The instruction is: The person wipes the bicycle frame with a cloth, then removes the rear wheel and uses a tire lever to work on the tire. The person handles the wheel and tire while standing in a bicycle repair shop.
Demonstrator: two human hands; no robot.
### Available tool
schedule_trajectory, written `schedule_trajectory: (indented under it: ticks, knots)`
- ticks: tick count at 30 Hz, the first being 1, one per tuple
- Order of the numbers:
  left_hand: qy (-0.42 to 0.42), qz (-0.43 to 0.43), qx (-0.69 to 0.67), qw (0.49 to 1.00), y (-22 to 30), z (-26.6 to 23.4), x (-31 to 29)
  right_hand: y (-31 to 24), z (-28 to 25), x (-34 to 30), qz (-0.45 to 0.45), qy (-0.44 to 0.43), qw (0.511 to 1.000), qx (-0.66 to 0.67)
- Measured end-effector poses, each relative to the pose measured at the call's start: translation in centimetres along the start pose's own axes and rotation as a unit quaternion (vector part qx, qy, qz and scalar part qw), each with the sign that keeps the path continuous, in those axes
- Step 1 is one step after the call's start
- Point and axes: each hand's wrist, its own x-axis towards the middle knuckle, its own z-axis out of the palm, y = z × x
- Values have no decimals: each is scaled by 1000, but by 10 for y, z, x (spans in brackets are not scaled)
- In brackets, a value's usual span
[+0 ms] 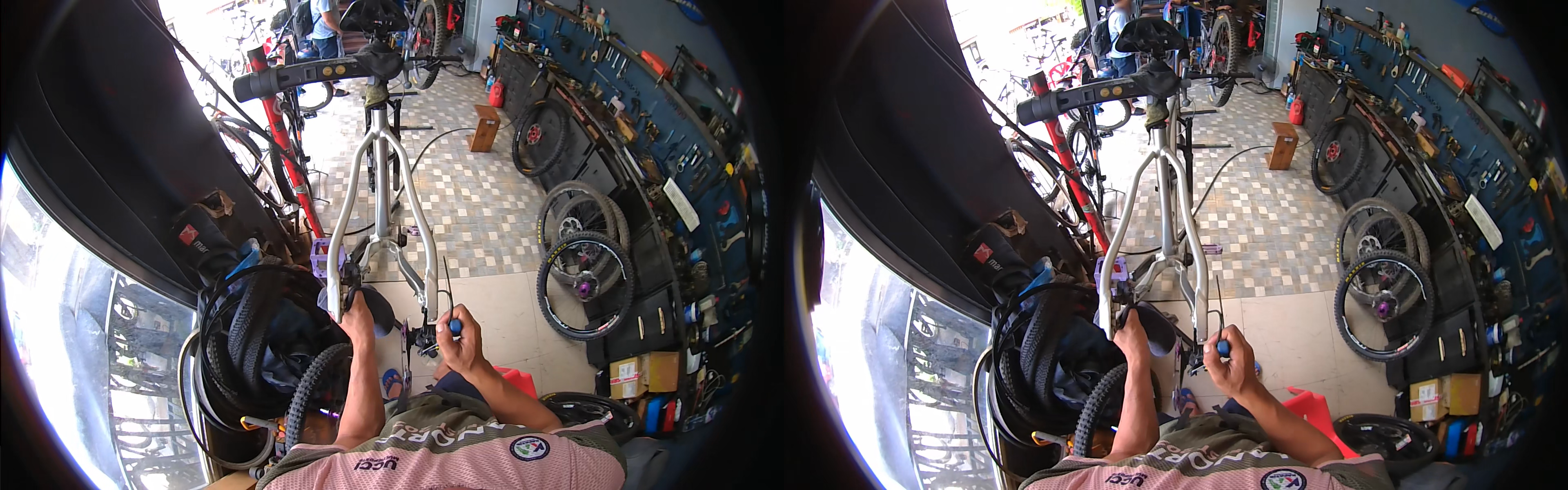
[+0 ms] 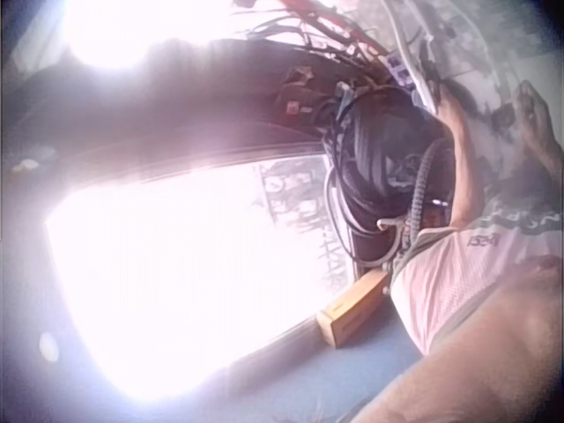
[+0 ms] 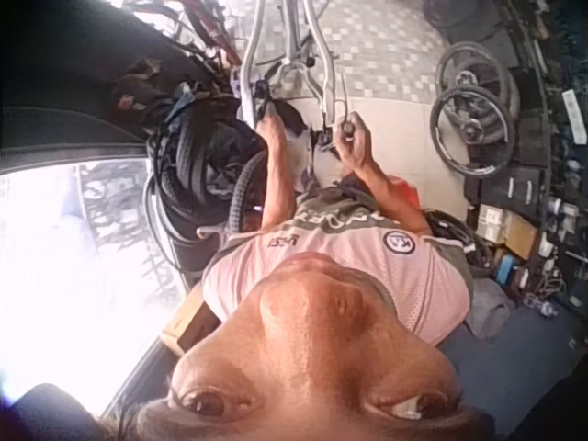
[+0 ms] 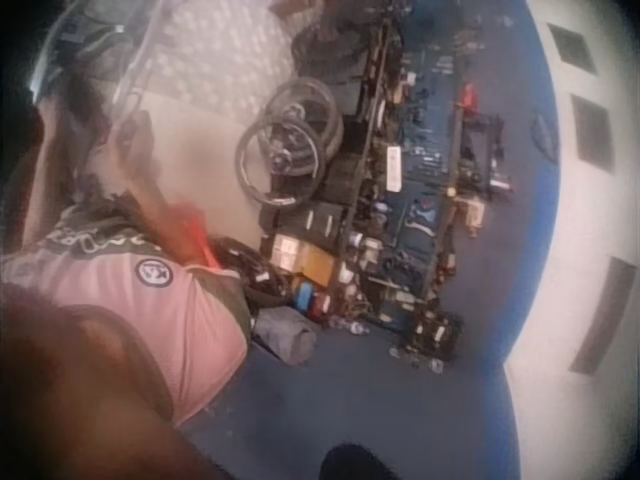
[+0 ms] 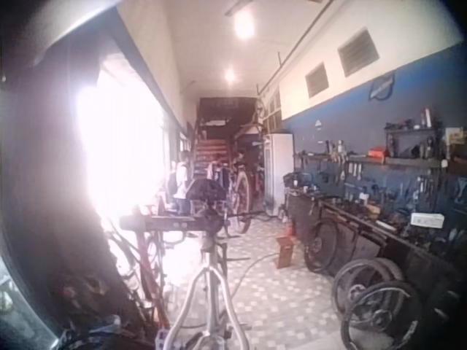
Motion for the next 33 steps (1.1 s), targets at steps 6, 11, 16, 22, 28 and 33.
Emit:
schedule_trajectory:
  ticks: [6, 11, 16, 22, 28, 33]
  knots:
    - [3, 119, 16, 993, 47, -9, -13, 8, 0, -3, -9, 18, 1000, -14]
    - [-51, 89, 44, 994, 58, -21, -17, 0, 3, -3, -1, 32, 999, -6]
    - [-19, 168, 64, 984, 27, -12, -2, 8, 5, -5, 0, 29, 1000, 10]
    - [-10, 153, 30, 988, 26, -4, -1, -4, 5, -2, -37, 44, 998, -23]
    - [-17, 69, -56, 996, 36, -2, -4, 0, 6, -1, -46, 51, 997, -26]
    - [-40, 93, -29, 994, 56, -11, -9, 4, 5, -2, -45, 49, 997, -27]
